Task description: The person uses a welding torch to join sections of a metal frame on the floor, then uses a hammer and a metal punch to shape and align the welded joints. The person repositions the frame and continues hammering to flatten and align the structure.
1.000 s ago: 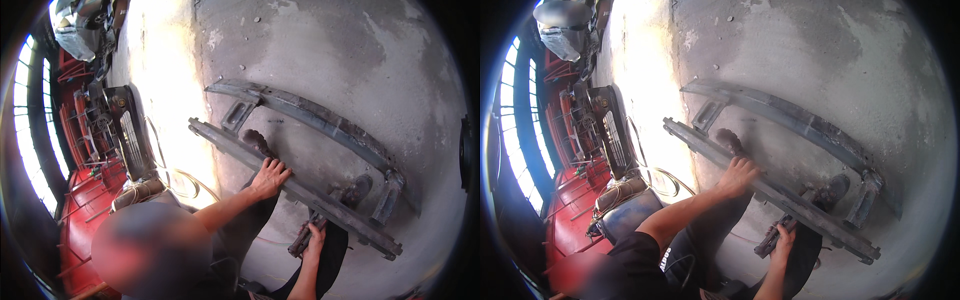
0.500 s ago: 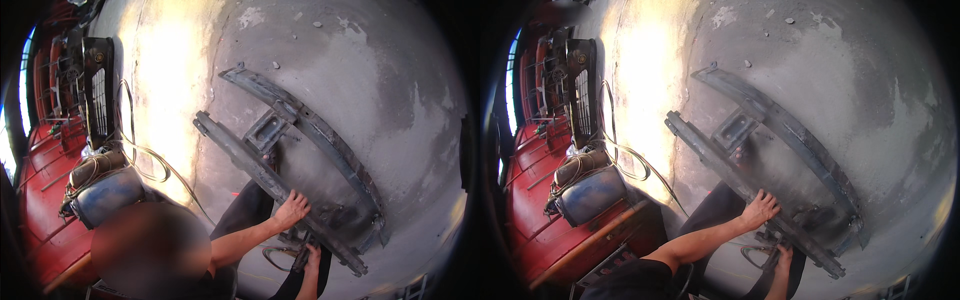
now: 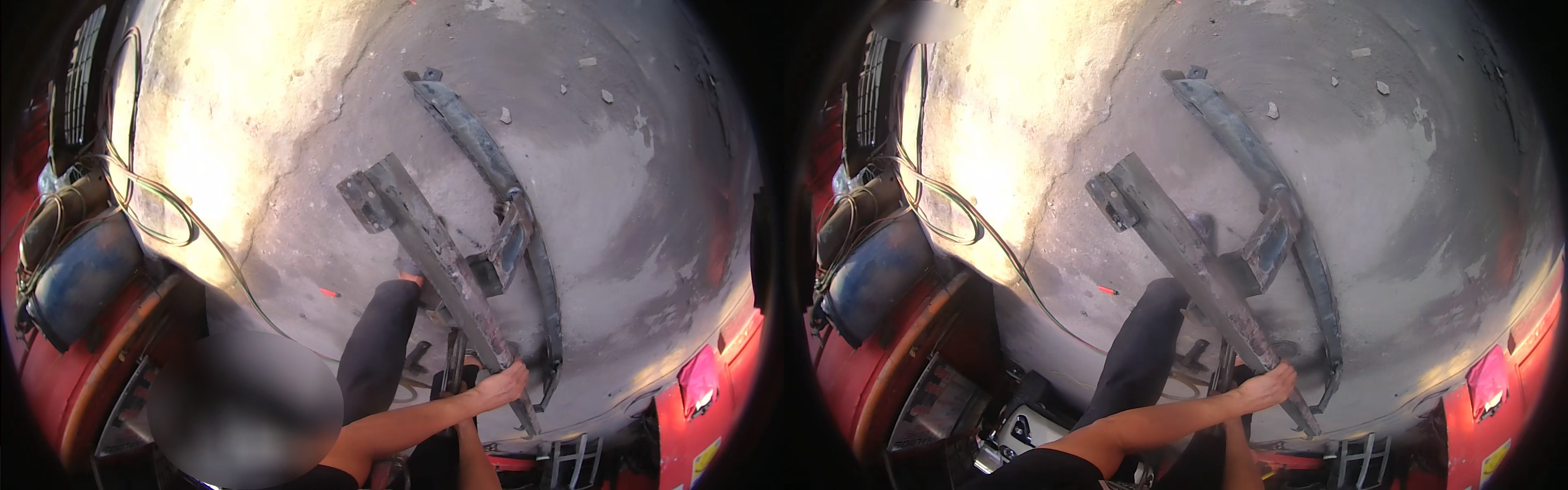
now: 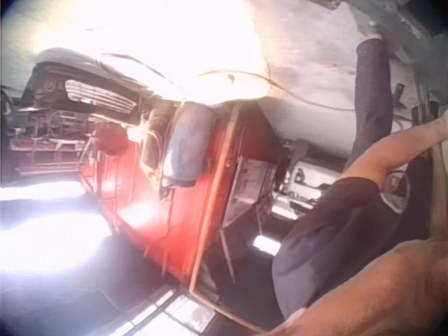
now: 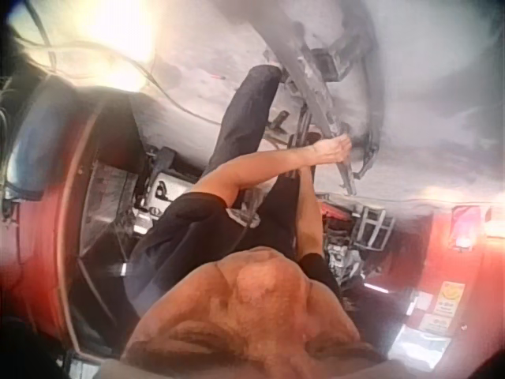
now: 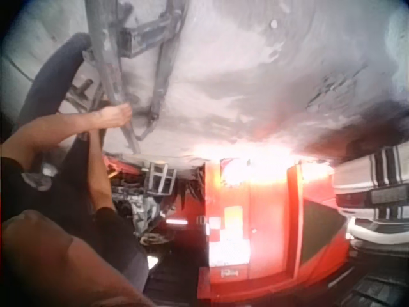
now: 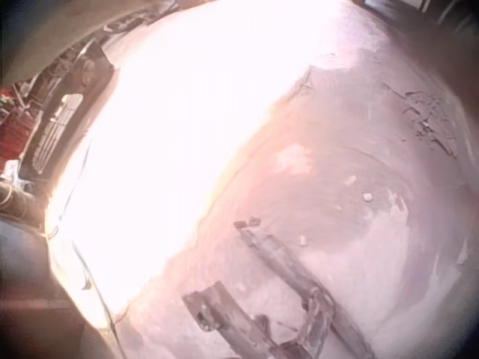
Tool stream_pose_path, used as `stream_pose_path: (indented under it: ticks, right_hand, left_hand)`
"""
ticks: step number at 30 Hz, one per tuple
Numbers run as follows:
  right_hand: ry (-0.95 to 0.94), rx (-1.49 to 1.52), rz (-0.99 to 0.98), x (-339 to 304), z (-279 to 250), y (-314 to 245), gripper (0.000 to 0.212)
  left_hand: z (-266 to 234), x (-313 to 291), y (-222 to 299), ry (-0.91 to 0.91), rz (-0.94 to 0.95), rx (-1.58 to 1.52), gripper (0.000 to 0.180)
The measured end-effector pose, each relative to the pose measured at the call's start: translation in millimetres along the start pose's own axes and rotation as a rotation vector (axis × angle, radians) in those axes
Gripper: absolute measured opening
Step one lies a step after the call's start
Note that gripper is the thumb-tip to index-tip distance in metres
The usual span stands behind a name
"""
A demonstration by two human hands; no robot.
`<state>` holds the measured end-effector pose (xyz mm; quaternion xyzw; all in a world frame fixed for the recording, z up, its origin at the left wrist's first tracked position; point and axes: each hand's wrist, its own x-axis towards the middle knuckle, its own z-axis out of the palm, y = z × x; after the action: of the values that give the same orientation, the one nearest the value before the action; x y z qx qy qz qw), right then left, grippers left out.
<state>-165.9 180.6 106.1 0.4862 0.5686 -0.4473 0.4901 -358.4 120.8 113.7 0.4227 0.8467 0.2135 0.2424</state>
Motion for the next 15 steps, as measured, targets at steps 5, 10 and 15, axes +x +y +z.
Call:
stream_pose_path:
  ticks: [5,10,15]
  right_hand:
    - [0.021,-0.376,-0.032,25,4,-15,0.064]
    - [0.008,-0.164,-0.157,32,8,-27,0.058]
    - [-0.029,-0.008,-0.06,28,8,-69,0.049]
  left_hand:
    - [12,-2,-2,-0.058,0.035,-0.082,0.027]
    - [-4,13,4,-0.007,0.025,-0.011,0.026]
    - [-6,19,1,0.019,0.065,-0.002,0.026]
